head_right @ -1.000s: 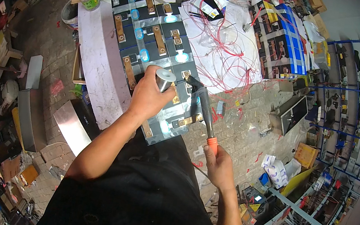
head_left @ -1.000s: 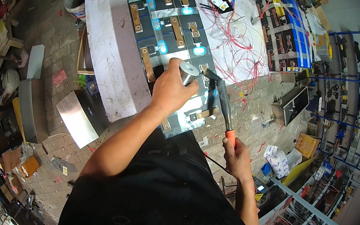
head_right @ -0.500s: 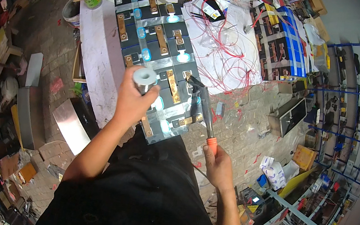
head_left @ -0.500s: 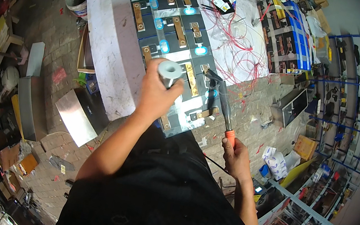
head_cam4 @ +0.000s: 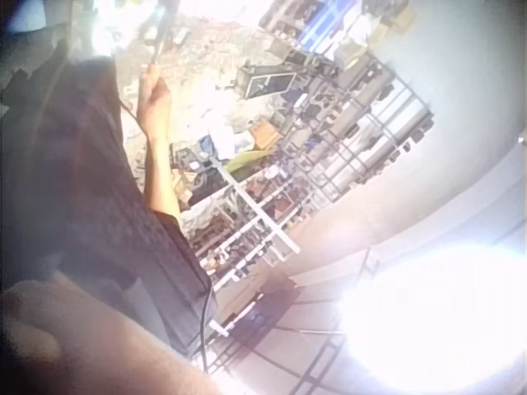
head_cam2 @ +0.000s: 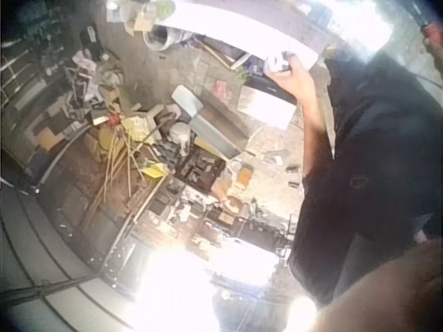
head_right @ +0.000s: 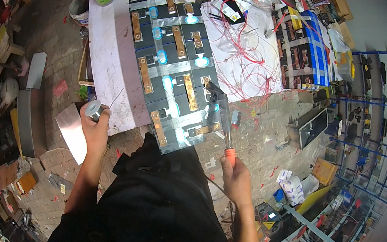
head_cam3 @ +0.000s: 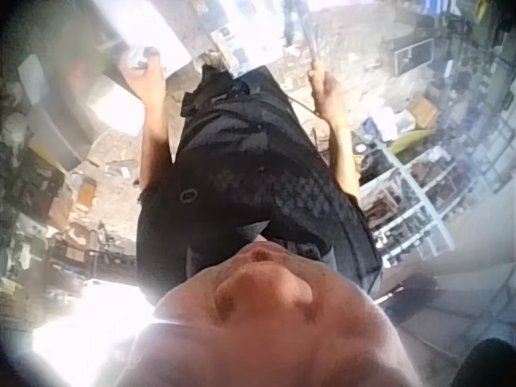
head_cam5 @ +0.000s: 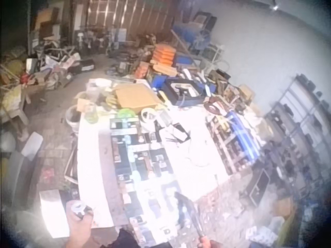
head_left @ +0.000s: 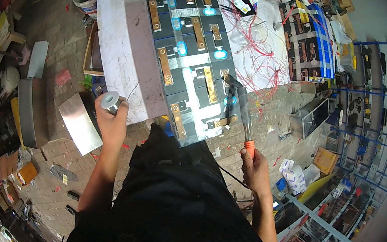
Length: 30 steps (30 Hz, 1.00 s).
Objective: The person uses a soldering iron to attach red wires to the terminals of a battery pack. They then flip the pack over, apply blue tape to the underside, and flip it back to continue soldering additional connections.
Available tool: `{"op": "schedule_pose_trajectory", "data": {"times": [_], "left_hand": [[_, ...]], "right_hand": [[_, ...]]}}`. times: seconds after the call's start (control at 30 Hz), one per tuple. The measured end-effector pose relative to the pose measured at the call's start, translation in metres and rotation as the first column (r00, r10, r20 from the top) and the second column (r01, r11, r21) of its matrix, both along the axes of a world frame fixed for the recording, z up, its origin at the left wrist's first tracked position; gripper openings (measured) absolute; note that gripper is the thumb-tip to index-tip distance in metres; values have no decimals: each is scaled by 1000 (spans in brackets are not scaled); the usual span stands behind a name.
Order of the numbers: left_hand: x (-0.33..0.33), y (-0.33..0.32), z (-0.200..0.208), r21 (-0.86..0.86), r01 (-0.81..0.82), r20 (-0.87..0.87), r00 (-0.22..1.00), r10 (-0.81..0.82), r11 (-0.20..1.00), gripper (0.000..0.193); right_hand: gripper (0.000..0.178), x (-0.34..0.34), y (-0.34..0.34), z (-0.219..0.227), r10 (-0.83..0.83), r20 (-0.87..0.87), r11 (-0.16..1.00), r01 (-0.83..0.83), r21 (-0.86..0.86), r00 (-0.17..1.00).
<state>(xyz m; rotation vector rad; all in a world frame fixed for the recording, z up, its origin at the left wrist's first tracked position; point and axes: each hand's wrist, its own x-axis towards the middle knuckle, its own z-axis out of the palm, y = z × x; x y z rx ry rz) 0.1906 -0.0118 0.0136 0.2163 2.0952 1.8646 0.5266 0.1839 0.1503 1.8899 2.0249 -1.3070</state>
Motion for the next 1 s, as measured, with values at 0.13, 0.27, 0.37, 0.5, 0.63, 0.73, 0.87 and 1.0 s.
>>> {"op": "schedule_pose_trajectory", "data": {"times": [0.13,0.27,0.37,0.5,0.63,0.73,0.87,1.0], "left_hand": [[4,-11,-4,-22,-12,88,996,14,1000,38],[9,-10,-4,-19,20,81,997,-19,1000,36],[12,-6,-3,10,41,83,996,-42,999,36],[13,-1,1,15,59,55,997,-60,998,37],[13,0,3,12,59,48,997,-59,998,38],[12,-3,-1,21,59,46,997,-60,998,38],[11,-4,-3,24,49,67,996,-50,999,38],[10,-4,-3,5,45,67,997,-45,999,38]], "right_hand": [[40,0,0,1,4,7,1000,-4,1,1000],[40,-1,-1,0,18,18,999,-19,29,1000],[40,-3,-3,3,53,9,996,-53,71,999],[41,-4,-2,5,51,33,997,-53,49,998],[41,-5,-1,5,44,50,998,-46,45,998],[40,-5,-2,5,25,28,999,-26,31,999],[38,-4,-2,4,12,-2,1000,-12,19,1000],[38,-3,-1,4,20,7,1000,-20,22,1000]]}}
